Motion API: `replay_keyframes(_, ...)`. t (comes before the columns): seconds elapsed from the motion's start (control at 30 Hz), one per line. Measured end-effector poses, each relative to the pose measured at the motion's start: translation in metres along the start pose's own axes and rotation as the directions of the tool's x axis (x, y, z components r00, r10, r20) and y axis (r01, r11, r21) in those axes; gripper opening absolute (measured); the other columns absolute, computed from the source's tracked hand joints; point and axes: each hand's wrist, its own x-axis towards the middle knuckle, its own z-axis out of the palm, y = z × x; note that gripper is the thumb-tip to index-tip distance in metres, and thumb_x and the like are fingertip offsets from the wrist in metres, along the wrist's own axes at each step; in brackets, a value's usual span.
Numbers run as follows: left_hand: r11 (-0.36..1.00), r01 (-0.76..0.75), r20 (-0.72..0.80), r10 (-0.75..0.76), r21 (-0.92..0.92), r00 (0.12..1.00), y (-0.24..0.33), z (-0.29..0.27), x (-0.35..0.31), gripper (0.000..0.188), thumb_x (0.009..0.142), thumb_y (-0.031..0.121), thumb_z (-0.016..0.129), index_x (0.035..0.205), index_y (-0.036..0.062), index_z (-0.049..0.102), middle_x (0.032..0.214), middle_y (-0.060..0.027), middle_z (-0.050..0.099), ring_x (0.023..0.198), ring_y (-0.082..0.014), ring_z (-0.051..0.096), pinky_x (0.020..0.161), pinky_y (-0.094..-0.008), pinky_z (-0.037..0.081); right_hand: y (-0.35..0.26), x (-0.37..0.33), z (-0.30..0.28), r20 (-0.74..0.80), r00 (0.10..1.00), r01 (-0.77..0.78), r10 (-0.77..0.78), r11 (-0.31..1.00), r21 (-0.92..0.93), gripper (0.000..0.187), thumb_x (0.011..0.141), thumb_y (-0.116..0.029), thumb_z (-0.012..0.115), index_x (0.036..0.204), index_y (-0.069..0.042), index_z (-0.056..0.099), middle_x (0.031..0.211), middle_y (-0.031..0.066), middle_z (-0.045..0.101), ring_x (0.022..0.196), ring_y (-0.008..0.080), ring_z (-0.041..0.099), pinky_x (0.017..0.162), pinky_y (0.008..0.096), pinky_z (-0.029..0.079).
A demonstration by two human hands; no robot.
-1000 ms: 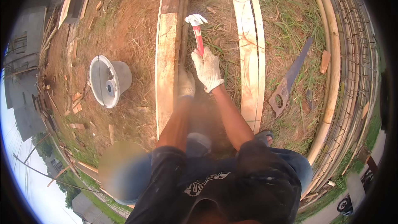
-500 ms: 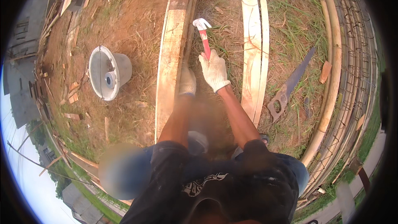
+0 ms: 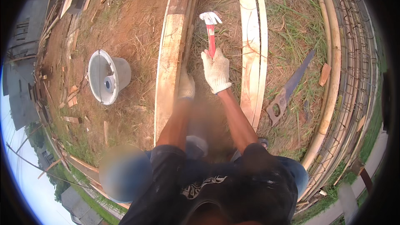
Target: The person arranges curved wooden planks on the ground, aligns them, and uses a hammer to drive nails into the planks to join them. The person also moves a bucket of nails and handles additional planks during the process.
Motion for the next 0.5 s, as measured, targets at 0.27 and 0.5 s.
replay_keyframes(0.27, 0.936, 0.339, 0.193, -0.352, 0.094, 0.916, 0.048, -0.013, -0.003, 0.069, 0.097, -0.006, 0.047, 0.165, 0.0013, 0.038, 0.161, -0.0283, 0.049, 0.151, -0.0384, 0.046, 0.128, -0.0431, 0.033, 0.012, -0.014, 0.002, -0.183, 0.978, 0.127, -0.1, 0.982, 0.142, 0.024, 0.109, -0.025, 0.063, 0.103, -0.002, 0.059, 0.073, 0.0149, 0.067, 0.06, 0.0304, 0.066, 0.054, 0.0408, 0.051)
replay_keyframes(0.5, 0.984, 0.174, 0.093, -0.177, 0.044, 0.98, 0.007, -0.012, -0.007, 0.069, 0.098, -0.004, 0.047, 0.166, 0.0031, 0.038, 0.162, -0.0277, 0.048, 0.151, -0.0387, 0.047, 0.127, -0.044, 0.035, -0.042, -0.001, -0.019, -0.19, 0.973, 0.168, -0.13, 0.965, 0.201, 0.023, 0.109, -0.026, 0.066, 0.104, -0.004, 0.062, 0.072, 0.0042, 0.066, 0.063, 0.0135, 0.065, 0.059, 0.0345, 0.054)
